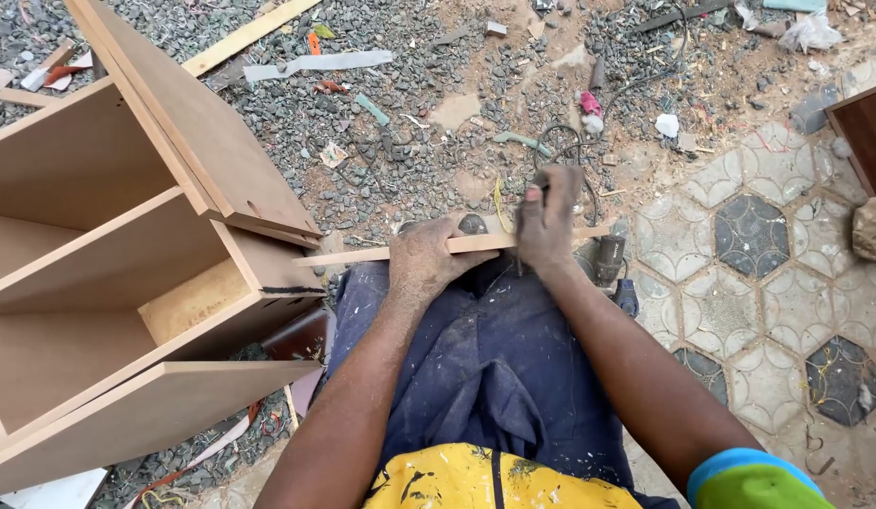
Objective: Manually sanding the edges of wooden furniture components using sandpaper to smooth the surfaces.
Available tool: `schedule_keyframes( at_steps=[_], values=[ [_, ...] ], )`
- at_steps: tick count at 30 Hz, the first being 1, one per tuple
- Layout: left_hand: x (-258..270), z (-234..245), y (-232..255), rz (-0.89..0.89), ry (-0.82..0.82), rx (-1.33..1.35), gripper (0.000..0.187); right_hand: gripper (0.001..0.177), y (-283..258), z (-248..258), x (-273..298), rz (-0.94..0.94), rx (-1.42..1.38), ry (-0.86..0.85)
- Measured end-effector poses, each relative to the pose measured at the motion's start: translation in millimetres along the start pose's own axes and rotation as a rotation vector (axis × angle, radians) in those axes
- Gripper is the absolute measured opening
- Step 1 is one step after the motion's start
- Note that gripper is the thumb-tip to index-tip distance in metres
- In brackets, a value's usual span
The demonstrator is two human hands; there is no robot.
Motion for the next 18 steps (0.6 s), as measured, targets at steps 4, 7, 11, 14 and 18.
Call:
schedule_keyframes(
  at_steps=[4,7,11,14,18],
  values=[
    [-18.4,-33.7,-22.8,-0.025,0.027,-0.076,0.040,0.062,-26.5,1.4,9.1,-0.108,-0.015,0.093],
    [-5.6,-29.4,-20.0,-0.005,0.073,-0.106,0.031,0.060,-96.2,-9.4,13.5,-0.037,-0.077,0.076],
    [-10.1,-27.0,-29.2,0.057,0.045,-0.087,0.034,0.061,-39.0,-22.2,20.1,-0.033,-0.004,-0.119],
    [3.6,10.0,17.4,0.056,0.027,0.028,0.038,0.040,57.0,-2.8,25.8,-0.490,0.023,-0.310],
    [-7.4,-16.3,-6.6,0.050,0.075,-0.072,0.040,0.043,-21.5,-14.2,-10.7,-0.466,-0.004,-0.291]
  ],
)
Point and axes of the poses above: each hand's wrist, its own x-axis away from the middle knuckle, its own z-axis out of the back of the hand, y = z × x, the point moved 8 cm from there along -x, towards the middle knuckle, and after that the axes turned 7 degrees about -z, right-handed, at the moved point
